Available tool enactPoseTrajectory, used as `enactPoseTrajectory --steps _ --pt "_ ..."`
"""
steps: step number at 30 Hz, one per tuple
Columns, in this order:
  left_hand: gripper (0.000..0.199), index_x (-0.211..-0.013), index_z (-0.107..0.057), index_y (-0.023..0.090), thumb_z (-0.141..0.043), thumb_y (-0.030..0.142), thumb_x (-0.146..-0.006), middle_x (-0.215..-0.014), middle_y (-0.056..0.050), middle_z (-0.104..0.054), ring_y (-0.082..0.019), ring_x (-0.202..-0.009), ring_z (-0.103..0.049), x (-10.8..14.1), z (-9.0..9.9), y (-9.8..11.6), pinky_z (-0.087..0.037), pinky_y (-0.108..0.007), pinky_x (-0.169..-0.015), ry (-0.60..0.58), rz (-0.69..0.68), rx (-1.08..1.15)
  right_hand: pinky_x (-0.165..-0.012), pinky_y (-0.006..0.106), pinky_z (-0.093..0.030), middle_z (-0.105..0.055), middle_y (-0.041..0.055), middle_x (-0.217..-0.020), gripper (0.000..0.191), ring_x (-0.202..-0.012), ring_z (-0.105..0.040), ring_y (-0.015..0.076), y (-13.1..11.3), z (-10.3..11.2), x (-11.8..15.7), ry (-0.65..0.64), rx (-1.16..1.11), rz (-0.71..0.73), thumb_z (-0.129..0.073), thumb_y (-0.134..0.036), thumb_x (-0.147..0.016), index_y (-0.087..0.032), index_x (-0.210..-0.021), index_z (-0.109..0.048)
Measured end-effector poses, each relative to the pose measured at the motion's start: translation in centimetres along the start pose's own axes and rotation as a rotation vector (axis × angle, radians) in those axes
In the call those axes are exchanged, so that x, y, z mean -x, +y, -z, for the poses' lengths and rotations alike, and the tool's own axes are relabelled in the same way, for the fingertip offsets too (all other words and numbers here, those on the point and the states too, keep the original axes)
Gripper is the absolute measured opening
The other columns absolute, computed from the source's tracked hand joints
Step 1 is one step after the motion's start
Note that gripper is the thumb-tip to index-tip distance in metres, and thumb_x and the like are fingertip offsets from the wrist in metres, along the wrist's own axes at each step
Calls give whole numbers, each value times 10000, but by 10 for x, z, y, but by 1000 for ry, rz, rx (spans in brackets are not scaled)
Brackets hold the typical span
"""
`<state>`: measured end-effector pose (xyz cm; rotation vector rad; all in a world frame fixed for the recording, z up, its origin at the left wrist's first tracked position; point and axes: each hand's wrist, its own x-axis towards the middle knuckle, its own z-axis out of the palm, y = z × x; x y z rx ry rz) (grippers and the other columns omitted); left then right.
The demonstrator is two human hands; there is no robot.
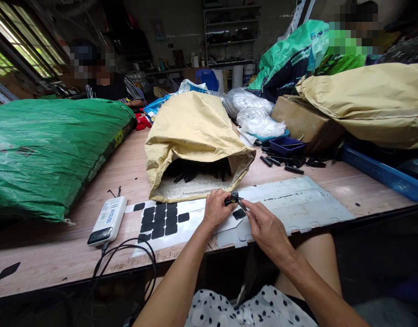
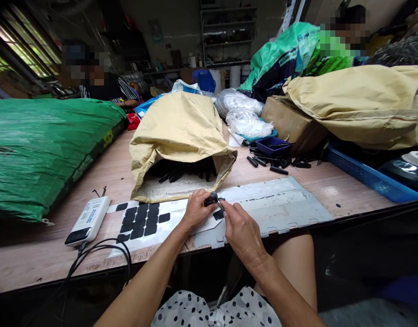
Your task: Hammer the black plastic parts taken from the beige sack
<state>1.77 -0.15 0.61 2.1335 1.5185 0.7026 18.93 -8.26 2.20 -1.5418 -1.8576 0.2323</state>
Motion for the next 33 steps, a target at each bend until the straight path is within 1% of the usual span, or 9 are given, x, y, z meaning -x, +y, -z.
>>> enactPoseTrajectory --steps 2,6,8,11,15,18,22,28,33 --pt "142 -964 -731 256 -766 312 -839 -967 -13 -678 -235 -1008 -575 0 -1 0 -407 -362 -887 4 1 9 -875 308 -544 -724 69 -1078 386 -990 -692 197 2 0 0 -4 1 -9 -399 -250 -1018 -254 -1320 -639" --pt "164 -976 -721 254 -749 250 -814 -971 -5 -687 -233 -1007 -575 1 -2 0 -411 -369 -902 26 -32 26 -882 314 -520 -720 71 -1130 382 -1019 -680 202 15 9 -7 50 19 -27 -419 -269 -1017 -247 -1335 -630" --pt "178 -975 -716 250 -739 230 -799 -975 -7 -687 -238 -1012 -575 1 -2 0 -414 -375 -902 25 -30 20 -836 308 -503 -718 62 -1116 376 -991 -674 201 25 14 -11 86 101 -64 -439 -263 -1006 -254 -1325 -639" --pt "201 -981 -713 247 -726 212 -784 -992 -12 -688 -244 -1026 -575 1 -2 -1 -417 -383 -911 13 -18 19 -752 298 -455 -702 43 -1021 345 -897 -648 189 43 16 -15 122 284 -122 -486 -249 -984 -264 -1269 -680" --pt "212 -981 -713 246 -737 214 -773 -992 -7 -683 -241 -1024 -570 0 -1 0 -417 -383 -921 7 -6 25 -709 299 -395 -652 43 -913 298 -842 -588 188 61 10 -14 112 463 -101 -537 -233 -964 -250 -1206 -710" --pt "186 -978 -717 246 -744 236 -794 -972 -1 -676 -233 -1010 -566 0 0 0 -413 -376 -915 8 -4 33 -704 303 -364 -622 50 -896 293 -839 -547 190 63 4 -11 132 550 -60 -551 -219 -961 -238 -1212 -701" --pt "153 -999 -729 248 -720 274 -849 -966 -7 -668 -230 -1007 -562 0 2 -1 -406 -370 -915 -5 -6 53 -691 313 -329 -604 54 -906 300 -838 -518 193 59 1 -8 160 640 -39 -538 -226 -977 -243 -1239 -683" --pt "165 -1047 -737 245 -688 287 -895 -1019 -16 -685 -235 -1047 -564 0 3 -2 -395 -372 -940 -23 -4 67 -685 318 -316 -592 54 -911 309 -836 -499 195 58 0 -7 159 656 -35 -537 -227 -974 -240 -1256 -662" --pt "181 -1062 -739 240 -686 294 -898 -1031 -20 -688 -239 -1059 -563 0 4 -1 -393 -375 -950 -34 0 72 -693 327 -319 -590 54 -907 307 -843 -497 201 58 0 -7 160 666 -36 -531 -229 -976 -241 -1252 -665"
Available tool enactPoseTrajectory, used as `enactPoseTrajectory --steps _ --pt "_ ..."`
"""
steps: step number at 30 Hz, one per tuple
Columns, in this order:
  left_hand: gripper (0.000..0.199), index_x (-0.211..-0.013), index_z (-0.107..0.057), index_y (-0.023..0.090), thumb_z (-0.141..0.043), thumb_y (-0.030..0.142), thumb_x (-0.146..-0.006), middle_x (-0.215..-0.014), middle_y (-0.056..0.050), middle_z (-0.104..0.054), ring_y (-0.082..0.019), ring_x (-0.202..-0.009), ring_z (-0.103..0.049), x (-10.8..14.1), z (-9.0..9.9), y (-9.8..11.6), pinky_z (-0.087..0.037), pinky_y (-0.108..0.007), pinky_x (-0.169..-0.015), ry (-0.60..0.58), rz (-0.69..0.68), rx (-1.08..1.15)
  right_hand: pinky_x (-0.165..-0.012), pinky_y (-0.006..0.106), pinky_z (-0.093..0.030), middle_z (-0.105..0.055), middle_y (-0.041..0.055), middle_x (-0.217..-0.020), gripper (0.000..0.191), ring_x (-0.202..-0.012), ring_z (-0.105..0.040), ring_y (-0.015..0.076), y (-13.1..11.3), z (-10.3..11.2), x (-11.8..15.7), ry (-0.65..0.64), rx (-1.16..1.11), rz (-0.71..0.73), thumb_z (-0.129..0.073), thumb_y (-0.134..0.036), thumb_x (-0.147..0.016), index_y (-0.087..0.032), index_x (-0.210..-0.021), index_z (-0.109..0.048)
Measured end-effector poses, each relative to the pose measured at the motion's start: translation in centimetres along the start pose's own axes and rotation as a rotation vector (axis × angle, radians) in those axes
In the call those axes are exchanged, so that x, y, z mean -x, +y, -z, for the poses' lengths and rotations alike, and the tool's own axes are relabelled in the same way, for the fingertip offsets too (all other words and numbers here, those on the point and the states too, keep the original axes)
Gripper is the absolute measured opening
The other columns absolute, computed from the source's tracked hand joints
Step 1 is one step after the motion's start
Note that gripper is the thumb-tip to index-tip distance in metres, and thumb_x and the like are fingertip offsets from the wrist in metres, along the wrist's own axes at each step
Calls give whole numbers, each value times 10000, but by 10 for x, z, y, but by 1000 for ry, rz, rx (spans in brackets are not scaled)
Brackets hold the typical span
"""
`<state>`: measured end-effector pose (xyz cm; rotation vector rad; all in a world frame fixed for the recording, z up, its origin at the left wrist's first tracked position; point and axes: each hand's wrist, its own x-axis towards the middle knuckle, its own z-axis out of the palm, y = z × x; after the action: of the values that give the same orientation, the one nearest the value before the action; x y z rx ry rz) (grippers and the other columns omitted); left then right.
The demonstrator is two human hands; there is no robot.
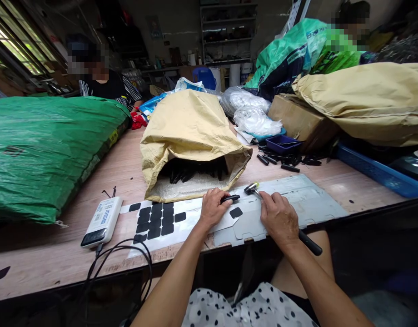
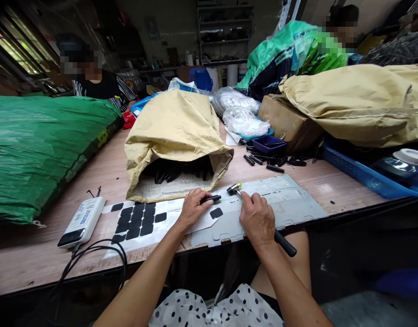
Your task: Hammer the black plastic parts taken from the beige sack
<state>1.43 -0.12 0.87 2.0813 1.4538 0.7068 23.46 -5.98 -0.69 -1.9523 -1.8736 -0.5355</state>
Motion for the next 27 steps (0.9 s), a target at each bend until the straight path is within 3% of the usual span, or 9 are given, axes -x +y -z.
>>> enactPoseTrajectory --steps 8,12,14,16,18,20,22,24,27 --pt "187 -1034 -749 236 -668 308 -883 -1006 -36 -686 -257 -1042 -555 -3 -3 -4 -392 -402 -958 17 -9 58 -699 332 -312 -592 60 -913 308 -854 -501 208 0 -1 0 2 -10 -2 -527 -223 -973 -228 -1250 -663" --pt "265 -1045 -731 207 -586 401 -938 -929 -43 -685 -231 -964 -584 5 7 2 -420 -371 -938 66 0 499 -711 332 -304 -591 58 -917 302 -864 -501 211 -1 -1 -1 -11 -10 -9 -517 -232 -982 -230 -1248 -660" --pt "350 -1057 -717 178 -558 477 -968 -842 -40 -675 -202 -856 -598 23 21 12 -440 -338 -875 14 15 794 -715 331 -302 -591 57 -923 299 -871 -502 212 -2 0 -1 -22 -12 -14 -513 -233 -985 -235 -1246 -659" --pt "424 -1019 -720 154 -597 553 -943 -743 -36 -664 -177 -722 -594 49 37 22 -452 -319 -792 -248 49 1024 -714 329 -300 -590 57 -930 296 -871 -501 211 -2 1 -1 -30 -12 -21 -506 -234 -988 -238 -1242 -658" --pt "469 -976 -732 145 -700 597 -854 -693 -35 -662 -170 -624 -589 78 45 28 -464 -317 -713 -726 133 1148 -711 328 -297 -590 59 -933 296 -870 -500 210 -3 2 -1 -34 -10 -25 -503 -231 -986 -235 -1240 -656" --pt "495 -964 -740 159 -801 597 -742 -684 -25 -663 -177 -590 -594 102 37 24 -469 -319 -662 -1210 242 1111 -710 326 -296 -589 62 -935 299 -873 -499 211 -3 2 -1 -32 -12 -23 -507 -225 -980 -227 -1240 -654" --pt "449 -929 -738 190 -830 565 -702 -670 -3 -653 -171 -578 -579 117 12 10 -447 -305 -628 -1432 339 906 -713 326 -296 -588 64 -933 301 -880 -500 213 -3 2 -1 -28 -15 -20 -509 -221 -976 -223 -1240 -653" --pt "325 -790 -711 206 -798 513 -733 -594 18 -613 -151 -531 -520 123 -23 -12 -389 -290 -594 -1352 428 596 -715 328 -297 -589 62 -930 302 -883 -501 214 -2 2 -1 -25 -14 -17 -505 -222 -979 -225 -1243 -651" --pt "475 -484 -520 194 -714 475 -815 -457 17 -473 -132 -475 -409 123 -66 -42 -341 -319 -597 -969 549 267 -712 332 -295 -589 59 -922 295 -874 -500 213 -2 2 -1 -17 -3 -12 -495 -233 -989 -228 -1237 -654"
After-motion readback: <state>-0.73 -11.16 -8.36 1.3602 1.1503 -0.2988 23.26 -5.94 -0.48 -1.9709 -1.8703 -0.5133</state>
